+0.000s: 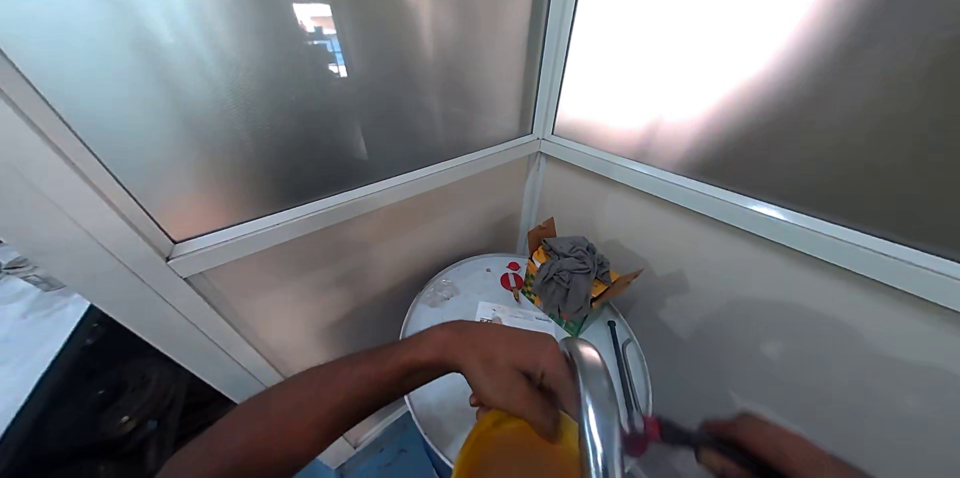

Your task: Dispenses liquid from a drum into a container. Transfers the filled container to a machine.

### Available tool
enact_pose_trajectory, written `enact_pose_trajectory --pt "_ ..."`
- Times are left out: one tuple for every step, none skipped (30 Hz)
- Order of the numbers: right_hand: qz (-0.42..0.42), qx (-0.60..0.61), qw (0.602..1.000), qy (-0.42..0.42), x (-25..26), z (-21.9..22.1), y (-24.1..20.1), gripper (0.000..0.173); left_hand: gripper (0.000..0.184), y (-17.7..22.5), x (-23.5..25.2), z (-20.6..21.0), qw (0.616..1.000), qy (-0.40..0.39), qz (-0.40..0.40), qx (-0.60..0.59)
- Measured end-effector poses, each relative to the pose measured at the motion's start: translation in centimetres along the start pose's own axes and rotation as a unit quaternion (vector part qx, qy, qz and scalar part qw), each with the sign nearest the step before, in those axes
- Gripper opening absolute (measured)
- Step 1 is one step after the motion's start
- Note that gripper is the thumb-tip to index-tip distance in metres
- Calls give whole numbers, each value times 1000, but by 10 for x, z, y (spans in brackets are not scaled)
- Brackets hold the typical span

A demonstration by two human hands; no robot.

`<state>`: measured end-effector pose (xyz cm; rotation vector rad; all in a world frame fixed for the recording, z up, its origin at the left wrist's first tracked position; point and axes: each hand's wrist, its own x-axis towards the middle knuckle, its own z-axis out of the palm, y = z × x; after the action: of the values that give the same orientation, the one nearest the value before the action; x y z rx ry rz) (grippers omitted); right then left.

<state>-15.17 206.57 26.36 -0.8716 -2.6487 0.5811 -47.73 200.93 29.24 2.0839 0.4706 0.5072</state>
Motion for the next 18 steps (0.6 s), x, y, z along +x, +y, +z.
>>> enact_pose_trajectory --pt "-13 -2 999 32 11 -2 10 35 12 0 0 1 1000 1 -5 2" --pt "-15 -4 998 59 24 0 21 36 12 2 0 1 1000 4 -12 3" --pt "-10 -13 996 84 39 4 34 37 12 3 0 2 1000 6 -20 3" --pt "-2 -29 993 113 55 12 48 36 11 3 0 2 1000 7 -24 2" --pt "17 -31 992 120 72 19 59 32 11 3 0 3 1000 8 -25 1" --pt "51 -19 993 104 87 24 68 25 12 3 -1 3 1000 9 -23 3" --pt "91 -6 992 81 103 32 77 23 12 4 -1 3 1000 11 -23 5" --pt "127 3 990 58 116 45 88 23 12 4 -1 3 1000 12 -24 7" --pt "153 8 988 38 125 61 101 24 12 4 -2 3 1000 12 -24 6" --pt "173 14 985 17 131 82 113 27 12 4 -2 3 1000 13 -22 6" --pt "192 21 981 -9 132 104 126 30 12 3 -2 3 1000 16 -18 6" --pt "208 27 977 -40 128 128 136 33 13 3 -2 3 1000 17 -17 6" --pt "221 31 972 -72 119 150 141 35 14 2 -3 4 1000 18 -18 6" --pt "232 32 967 -97 104 170 140 36 14 2 -3 3 1000 16 -19 8" --pt "236 30 965 -107 86 187 137 37 14 3 -3 3 1000 15 -19 10" --pt "229 37 967 -106 65 198 129 37 14 3 -3 2 1000 15 -20 12" --pt "215 50 970 -100 43 206 118 38 13 3 -2 2 1000 15 -21 12" --pt "200 63 973 -93 22 210 107 40 14 4 -3 2 1000 15 -24 10"
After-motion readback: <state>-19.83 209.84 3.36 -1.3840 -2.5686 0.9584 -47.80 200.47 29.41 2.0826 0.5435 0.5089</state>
